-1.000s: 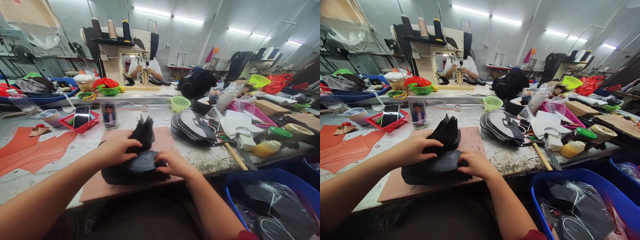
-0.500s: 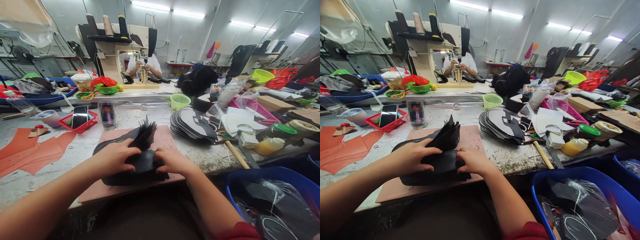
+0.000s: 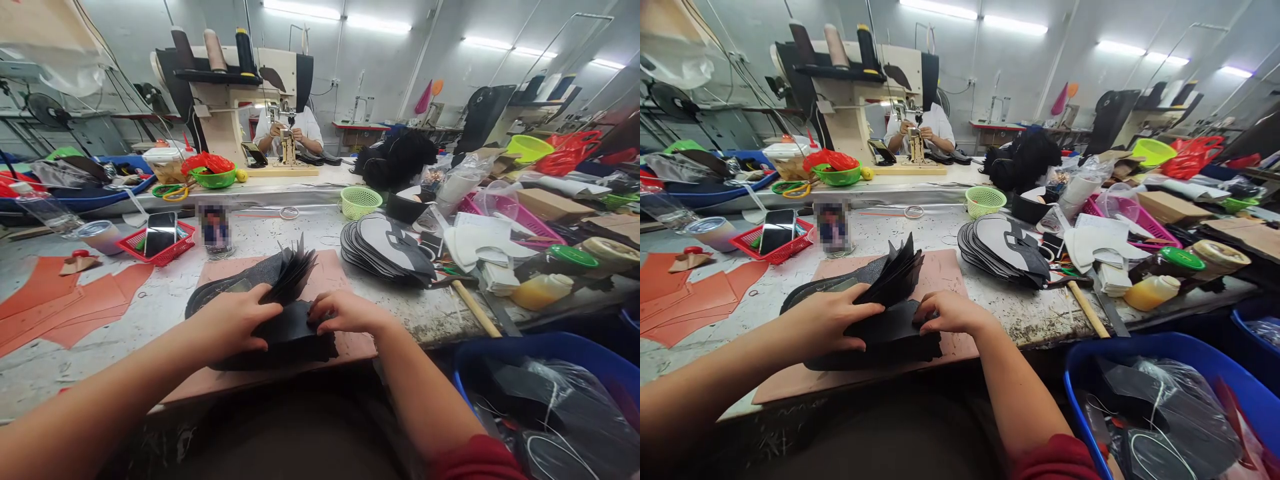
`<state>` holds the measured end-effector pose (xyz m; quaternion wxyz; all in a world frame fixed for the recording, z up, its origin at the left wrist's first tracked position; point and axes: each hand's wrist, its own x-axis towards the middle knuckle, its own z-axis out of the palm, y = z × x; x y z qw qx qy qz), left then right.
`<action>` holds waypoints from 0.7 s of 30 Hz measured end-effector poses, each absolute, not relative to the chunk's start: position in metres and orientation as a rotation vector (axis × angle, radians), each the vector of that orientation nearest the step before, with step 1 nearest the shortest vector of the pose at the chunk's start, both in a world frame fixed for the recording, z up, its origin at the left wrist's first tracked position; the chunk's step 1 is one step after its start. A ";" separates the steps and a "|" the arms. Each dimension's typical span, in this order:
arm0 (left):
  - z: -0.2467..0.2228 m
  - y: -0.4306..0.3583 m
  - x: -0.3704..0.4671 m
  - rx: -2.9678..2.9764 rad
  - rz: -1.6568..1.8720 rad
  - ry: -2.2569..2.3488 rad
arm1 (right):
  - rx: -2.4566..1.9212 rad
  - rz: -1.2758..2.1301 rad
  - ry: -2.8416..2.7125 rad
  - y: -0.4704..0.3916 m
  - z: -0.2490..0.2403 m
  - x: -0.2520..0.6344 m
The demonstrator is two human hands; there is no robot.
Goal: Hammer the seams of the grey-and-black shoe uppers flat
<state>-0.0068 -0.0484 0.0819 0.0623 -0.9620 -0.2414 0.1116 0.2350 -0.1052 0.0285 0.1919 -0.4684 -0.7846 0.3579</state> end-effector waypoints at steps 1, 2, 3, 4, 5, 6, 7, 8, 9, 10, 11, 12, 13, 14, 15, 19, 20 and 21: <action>0.080 -0.049 -0.007 -2.899 0.335 -0.705 | -1.319 0.998 -2.207 -0.106 0.029 0.234; 0.079 -0.050 -0.008 -2.891 0.335 -0.677 | -1.342 0.976 -2.213 -0.107 0.029 0.232; 0.077 -0.050 -0.008 -2.883 0.337 -0.646 | -1.384 0.930 -2.222 -0.108 0.030 0.230; 0.076 -0.051 -0.009 -2.873 0.340 -0.616 | -1.443 0.858 -2.235 -0.110 0.031 0.226; 0.075 -0.052 -0.009 -2.865 0.346 -0.589 | -1.511 0.771 -2.249 -0.112 0.032 0.222; 0.074 -0.053 -0.009 -2.859 0.351 -0.568 | -1.574 0.681 -2.266 -0.113 0.033 0.218; 0.074 -0.053 -0.009 -2.855 0.358 -0.557 | -1.621 0.603 -2.282 -0.115 0.033 0.215; 0.074 -0.053 -0.010 -2.854 0.369 -0.557 | -1.645 0.550 -2.291 -0.115 0.033 0.212; 0.074 -0.053 -0.010 -2.856 0.376 -0.564 | -1.650 0.527 -2.295 -0.115 0.033 0.211; 0.075 -0.052 -0.010 -2.857 0.379 -0.571 | -1.643 0.533 -2.290 -0.115 0.033 0.211; 0.075 -0.051 -0.009 -2.858 0.374 -0.569 | -1.631 0.557 -2.278 -0.115 0.032 0.211; 0.076 -0.051 -0.009 -2.858 0.363 -0.553 | -1.616 0.591 -2.266 -0.114 0.031 0.213; 0.077 -0.051 -0.008 -2.854 0.348 -0.531 | -1.595 0.617 -2.256 -0.113 0.030 0.214; 0.078 -0.051 -0.007 -2.846 0.330 -0.510 | -1.562 0.613 -2.237 -0.113 0.028 0.215; 0.079 -0.051 -0.006 -2.835 0.318 -0.499 | -1.510 0.562 -2.190 -0.114 0.026 0.216; 0.086 -0.049 -0.002 -2.836 0.282 -0.612 | -1.213 0.008 -1.667 -0.124 0.018 0.213; 0.088 -0.047 -0.002 -2.870 0.253 -0.660 | -1.156 -0.074 -1.600 -0.127 0.016 0.212; 0.090 -0.044 -0.003 -2.918 0.212 -0.709 | -1.132 -0.096 -1.621 -0.129 0.014 0.210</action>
